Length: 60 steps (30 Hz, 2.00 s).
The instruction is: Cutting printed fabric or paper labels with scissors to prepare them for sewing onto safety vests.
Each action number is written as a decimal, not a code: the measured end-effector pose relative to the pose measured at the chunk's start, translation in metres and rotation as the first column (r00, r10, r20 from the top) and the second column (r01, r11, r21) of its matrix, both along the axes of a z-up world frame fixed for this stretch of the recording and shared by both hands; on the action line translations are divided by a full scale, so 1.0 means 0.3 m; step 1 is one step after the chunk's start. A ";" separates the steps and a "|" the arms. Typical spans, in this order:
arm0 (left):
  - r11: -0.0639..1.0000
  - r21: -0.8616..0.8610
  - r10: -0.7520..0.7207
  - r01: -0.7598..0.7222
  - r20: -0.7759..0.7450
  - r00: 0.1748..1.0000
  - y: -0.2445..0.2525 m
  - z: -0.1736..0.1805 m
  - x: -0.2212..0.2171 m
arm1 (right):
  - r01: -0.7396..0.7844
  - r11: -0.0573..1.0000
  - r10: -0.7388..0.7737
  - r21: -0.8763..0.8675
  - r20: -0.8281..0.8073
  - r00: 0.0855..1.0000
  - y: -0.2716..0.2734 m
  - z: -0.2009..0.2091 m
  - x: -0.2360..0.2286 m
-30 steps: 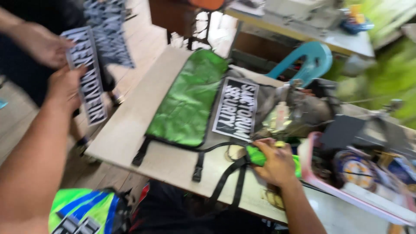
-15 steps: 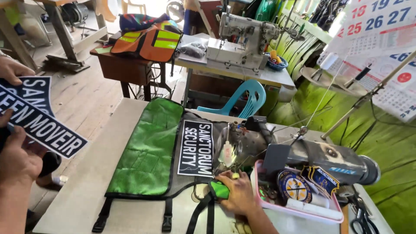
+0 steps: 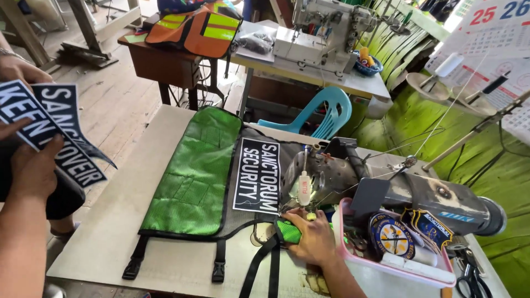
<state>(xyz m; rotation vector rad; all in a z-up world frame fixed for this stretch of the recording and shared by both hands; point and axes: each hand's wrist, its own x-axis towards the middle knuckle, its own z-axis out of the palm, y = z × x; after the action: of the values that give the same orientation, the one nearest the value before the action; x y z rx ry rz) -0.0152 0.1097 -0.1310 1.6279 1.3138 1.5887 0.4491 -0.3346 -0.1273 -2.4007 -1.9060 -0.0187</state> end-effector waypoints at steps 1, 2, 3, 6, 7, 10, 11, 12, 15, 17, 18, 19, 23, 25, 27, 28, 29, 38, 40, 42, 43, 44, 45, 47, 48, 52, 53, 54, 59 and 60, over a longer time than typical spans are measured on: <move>1.000 -0.021 0.011 -0.013 -0.092 0.996 -0.015 0.023 -0.002 | -0.018 0.999 0.017 0.039 0.019 1.000 0.002 -0.009 0.006; 0.999 -0.042 0.019 -0.027 -0.183 0.983 -0.031 0.047 -0.002 | -0.037 0.996 0.034 0.078 0.038 0.999 0.003 -0.017 0.013; 0.999 -0.044 0.015 -0.024 -0.184 0.983 -0.009 0.025 -0.011 | -0.033 0.997 0.031 0.076 0.036 0.999 0.001 -0.018 0.014; 0.971 -0.025 -0.237 0.239 0.082 0.968 0.021 0.003 -0.029 | -0.049 0.993 0.048 0.108 0.019 0.999 0.001 -0.014 0.015; 0.969 0.057 -0.243 0.242 0.005 0.970 0.003 0.025 -0.035 | -0.039 0.994 0.037 0.104 0.024 0.999 0.002 -0.011 0.012; 0.948 0.103 -0.306 0.301 0.039 0.951 -0.011 0.042 -0.066 | -0.053 0.987 0.047 0.152 0.043 0.998 -0.005 -0.026 0.022; 0.934 0.081 -0.357 0.349 0.152 0.921 -0.015 0.040 -0.097 | -0.081 0.975 0.070 0.207 0.058 0.996 0.000 -0.036 0.025; 0.940 0.073 -0.342 0.334 0.151 0.928 -0.057 0.064 -0.105 | -0.096 0.975 0.087 0.200 0.053 0.995 -0.005 -0.041 0.029; 0.938 0.291 -0.195 0.189 -0.008 0.981 -0.125 0.090 -0.124 | -0.140 0.965 0.123 0.219 0.093 0.988 -0.008 -0.058 0.045; 0.958 0.107 -0.263 0.267 0.704 0.660 -0.101 0.025 -0.146 | -0.109 0.970 0.076 0.218 0.153 0.985 -0.004 -0.087 0.054; 0.967 0.091 -0.232 0.239 0.701 0.674 -0.143 0.050 -0.143 | -0.136 0.969 0.108 0.205 0.142 0.984 -0.007 -0.088 0.051; 0.975 0.071 -0.211 0.209 0.571 0.793 -0.190 0.071 -0.147 | -0.097 0.976 0.070 0.195 0.141 0.988 -0.006 -0.087 0.048; 0.984 0.070 -0.178 0.164 0.308 0.935 -0.286 0.123 -0.143 | -0.062 0.971 0.026 0.231 0.157 0.987 -0.004 -0.059 0.019; 0.988 0.052 -0.152 0.144 0.432 0.889 -0.296 0.123 -0.130 | -0.086 0.972 0.054 0.219 0.149 0.987 0.005 -0.044 0.002; 0.989 0.043 -0.143 0.142 0.550 0.823 -0.291 0.123 -0.110 | -0.093 0.973 0.063 0.214 0.142 0.988 0.006 -0.035 -0.002; 0.990 0.086 -0.139 0.111 0.527 0.839 -0.287 0.121 -0.108 | -0.048 0.986 0.027 0.162 0.129 0.991 0.008 -0.036 -0.001; 0.988 0.129 -0.136 0.082 0.504 0.853 -0.282 0.117 -0.103 | -0.002 0.994 -0.011 0.111 0.119 0.993 0.007 -0.036 0.001; 0.992 0.007 -0.092 0.122 0.708 0.701 -0.346 0.151 -0.071 | -0.010 0.990 0.000 0.140 0.072 0.997 0.004 -0.007 -0.027; 0.991 -0.035 -0.068 0.127 0.684 0.726 -0.387 0.174 -0.052 | -0.006 0.991 -0.003 0.135 0.067 0.998 0.007 -0.006 -0.026; 0.988 -0.078 -0.050 0.134 0.657 0.752 -0.397 0.157 -0.017 | 0.004 0.992 -0.011 0.130 0.059 0.998 0.010 -0.012 -0.025; 0.988 -0.062 -0.065 0.138 0.653 0.755 -0.386 0.133 0.007 | -0.030 0.985 0.017 0.173 0.074 0.997 0.009 -0.018 -0.025; 0.989 -0.046 -0.079 0.142 0.648 0.757 -0.378 0.113 0.036 | -0.063 0.975 0.044 0.215 0.090 0.995 0.006 -0.019 -0.022; 0.986 -0.033 -0.105 0.166 0.649 0.753 -0.408 0.128 0.072 | -0.040 0.973 0.020 0.227 0.093 0.995 -0.001 -0.045 -0.017; 0.991 -0.101 -0.077 0.090 0.122 0.990 -0.446 0.192 0.170 | 0.006 0.986 -0.017 0.166 0.067 0.998 0.001 -0.071 0.013; 0.990 -0.066 -0.117 0.126 0.129 0.985 -0.440 0.257 0.249 | 0.039 0.979 -0.056 0.201 0.077 0.995 0.013 -0.055 0.021; 0.751 -0.228 -0.641 0.619 -0.033 0.767 -0.513 0.548 0.498 | -0.036 0.983 0.024 0.177 0.072 0.997 -0.003 -0.029 -0.006; 0.705 -0.272 -0.709 0.655 -0.296 0.640 -0.527 0.658 0.560 | -0.055 0.979 0.047 0.196 0.043 0.998 0.004 -0.015 -0.012; 0.700 -0.267 -0.713 0.662 -0.298 0.634 -0.487 0.713 0.648 | -0.046 0.978 0.038 0.201 0.046 0.998 -0.001 -0.007 -0.019; 0.755 0.033 -0.587 0.655 -0.411 0.698 -0.234 0.900 1.074 | -0.063 0.979 0.055 0.191 0.049 0.997 -0.004 -0.004 -0.012; 0.749 0.032 -0.594 0.661 -0.410 0.692 -0.238 0.917 1.106 | -0.054 0.980 0.046 0.189 0.049 0.998 -0.008 -0.005 -0.008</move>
<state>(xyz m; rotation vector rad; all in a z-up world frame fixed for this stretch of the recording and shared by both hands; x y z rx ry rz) 0.3166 0.0382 0.1441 2.2657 0.6249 1.0068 0.4467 -0.3370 -0.1286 -2.2455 -1.8877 -0.2425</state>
